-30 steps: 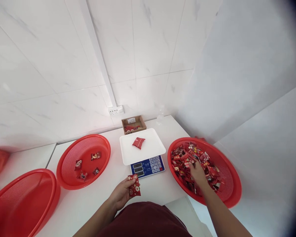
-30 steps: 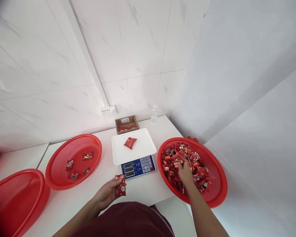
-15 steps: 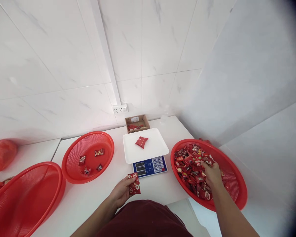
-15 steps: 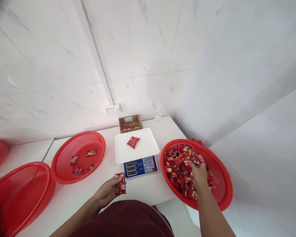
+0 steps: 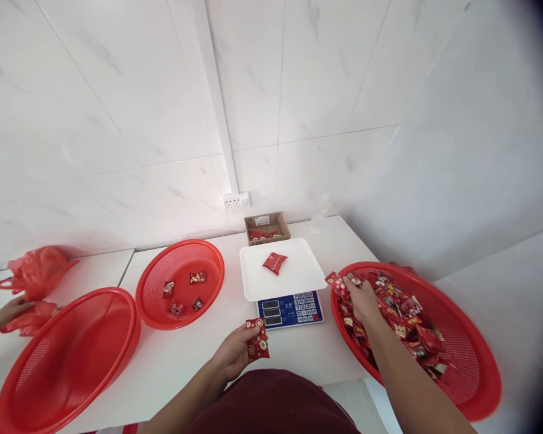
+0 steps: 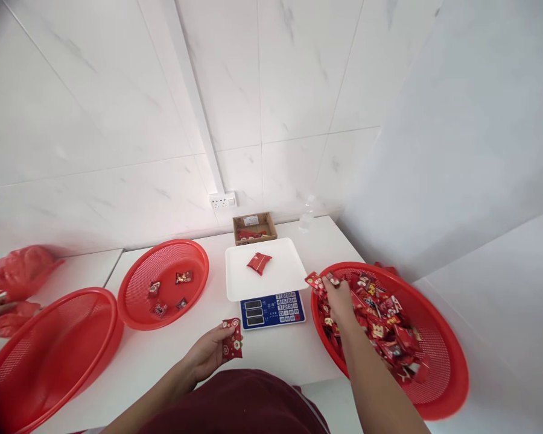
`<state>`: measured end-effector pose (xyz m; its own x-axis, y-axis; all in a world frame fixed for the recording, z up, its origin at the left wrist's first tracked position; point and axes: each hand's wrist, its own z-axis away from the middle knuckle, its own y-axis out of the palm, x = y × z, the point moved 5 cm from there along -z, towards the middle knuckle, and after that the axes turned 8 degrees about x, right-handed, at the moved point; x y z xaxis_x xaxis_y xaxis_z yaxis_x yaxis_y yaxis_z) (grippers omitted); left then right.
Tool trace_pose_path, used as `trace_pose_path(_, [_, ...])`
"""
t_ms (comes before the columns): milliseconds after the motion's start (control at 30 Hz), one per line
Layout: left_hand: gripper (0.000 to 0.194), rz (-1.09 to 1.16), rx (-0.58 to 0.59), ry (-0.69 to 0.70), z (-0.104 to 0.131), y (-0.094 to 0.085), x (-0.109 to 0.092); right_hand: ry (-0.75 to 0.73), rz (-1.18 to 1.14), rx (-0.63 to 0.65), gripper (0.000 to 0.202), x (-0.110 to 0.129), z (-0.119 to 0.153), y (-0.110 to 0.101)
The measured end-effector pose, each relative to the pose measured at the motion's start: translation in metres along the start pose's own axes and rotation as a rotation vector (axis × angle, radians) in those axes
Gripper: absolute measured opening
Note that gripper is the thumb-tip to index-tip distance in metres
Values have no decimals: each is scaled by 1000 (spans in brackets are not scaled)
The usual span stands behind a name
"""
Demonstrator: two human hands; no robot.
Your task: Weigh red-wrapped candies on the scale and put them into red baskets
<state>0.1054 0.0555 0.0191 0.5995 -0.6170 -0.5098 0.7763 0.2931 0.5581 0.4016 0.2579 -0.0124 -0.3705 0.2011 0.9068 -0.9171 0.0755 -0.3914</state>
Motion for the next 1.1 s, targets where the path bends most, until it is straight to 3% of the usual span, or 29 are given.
trace_pose_path(100, [20,3,-5,11,2,-1,-1,89,-148,112,28,23,-8,42])
trace_pose_path(167, [18,6,-16,14,4,-3,-1,137,-173,137,28,29,-12,58])
trace_pose_path(433, [20,28,-51,23,7,-10,0,188,-100,259,29,25,-7,77])
trace_pose_path(567, [20,29,-60,30,8,-9,-2,101,-49,277,52,34,-9,87])
trace_pose_path(633, [23,37,-53,41,8,-7,-3,-19,101,279,61,44,-9,93])
trace_pose_path(733, [24,58,-46,55,10,-6,-4,-198,529,390,61,59,1,116])
trace_pose_path(833, [21,76,-68,54,12,-8,-3,-216,844,545,62,61,15,140])
trace_pose_path(967, [17,93,-93,65,16,-12,-2,-269,973,629,63,63,33,157])
trace_pose_path(1100, [16,98,-109,68,16,-14,-1,-353,920,644,54,62,48,160])
